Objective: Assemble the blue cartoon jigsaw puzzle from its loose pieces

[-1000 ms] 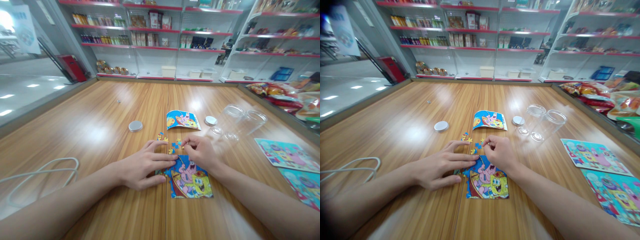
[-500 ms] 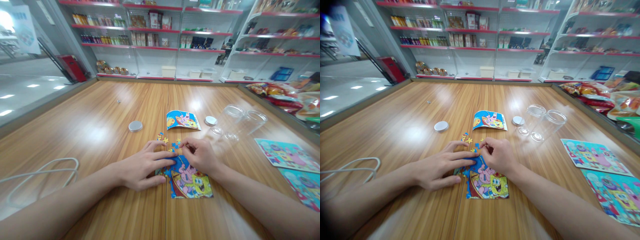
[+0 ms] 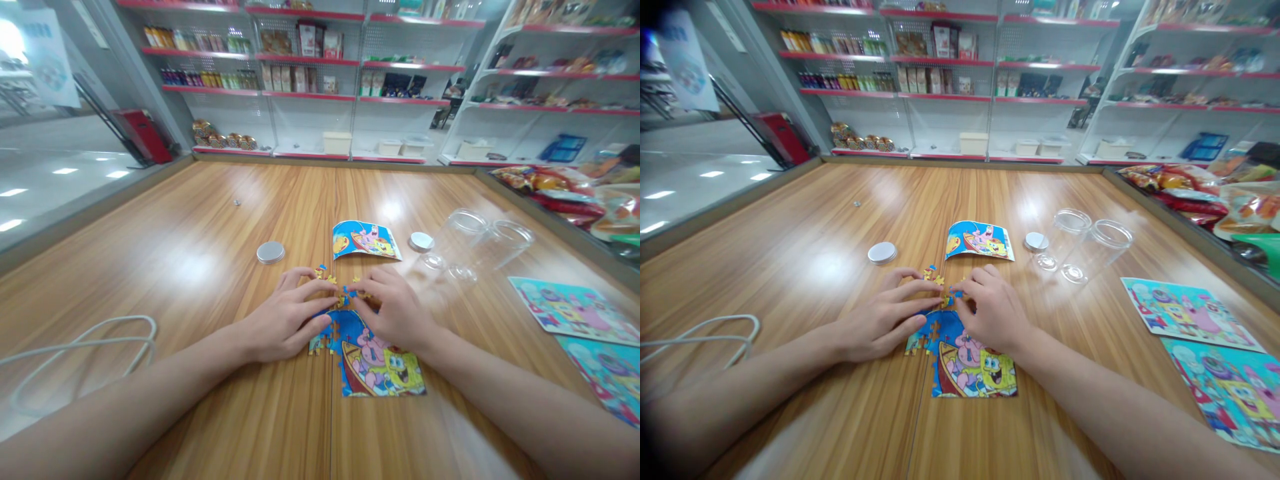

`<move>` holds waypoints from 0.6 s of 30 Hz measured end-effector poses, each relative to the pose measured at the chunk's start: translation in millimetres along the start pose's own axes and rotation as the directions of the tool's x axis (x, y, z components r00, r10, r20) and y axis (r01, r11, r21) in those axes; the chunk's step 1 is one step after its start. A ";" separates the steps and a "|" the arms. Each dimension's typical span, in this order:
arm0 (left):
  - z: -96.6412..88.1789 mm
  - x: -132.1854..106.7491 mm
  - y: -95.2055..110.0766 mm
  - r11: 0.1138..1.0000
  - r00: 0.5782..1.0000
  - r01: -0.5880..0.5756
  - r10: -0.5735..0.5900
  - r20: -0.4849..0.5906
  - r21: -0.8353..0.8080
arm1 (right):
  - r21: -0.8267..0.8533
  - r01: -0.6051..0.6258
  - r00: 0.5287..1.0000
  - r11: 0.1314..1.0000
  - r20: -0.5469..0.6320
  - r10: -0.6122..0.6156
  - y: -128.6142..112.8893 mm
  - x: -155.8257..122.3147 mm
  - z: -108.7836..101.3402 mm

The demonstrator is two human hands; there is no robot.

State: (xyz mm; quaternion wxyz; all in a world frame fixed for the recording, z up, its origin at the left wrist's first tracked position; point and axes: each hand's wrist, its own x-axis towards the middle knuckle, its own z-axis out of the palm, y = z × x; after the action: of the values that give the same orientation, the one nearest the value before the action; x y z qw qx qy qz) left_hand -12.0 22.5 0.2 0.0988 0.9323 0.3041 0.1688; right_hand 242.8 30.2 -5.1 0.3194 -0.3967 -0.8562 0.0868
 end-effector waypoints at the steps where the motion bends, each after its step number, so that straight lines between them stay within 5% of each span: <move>1: 0.9 0.1 -0.2 1.000 1.000 0.001 -0.001 0.003 0.006 | -0.004 0.009 1.000 1.000 0.027 -0.009 0.2 0.0 0.8; 18: 0.7 -0.7 1.7 1.000 0.999 0.003 -0.004 -0.043 -0.015 | -0.044 -0.022 0.997 0.999 0.073 0.025 -1.4 0.2 4.3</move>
State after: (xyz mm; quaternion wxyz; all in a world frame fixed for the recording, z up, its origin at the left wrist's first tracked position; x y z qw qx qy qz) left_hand -11.3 20.7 -0.1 0.0997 0.9272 0.3066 0.1909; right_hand 239.2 29.9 -7.8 0.2779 -0.4101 -0.8643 0.0868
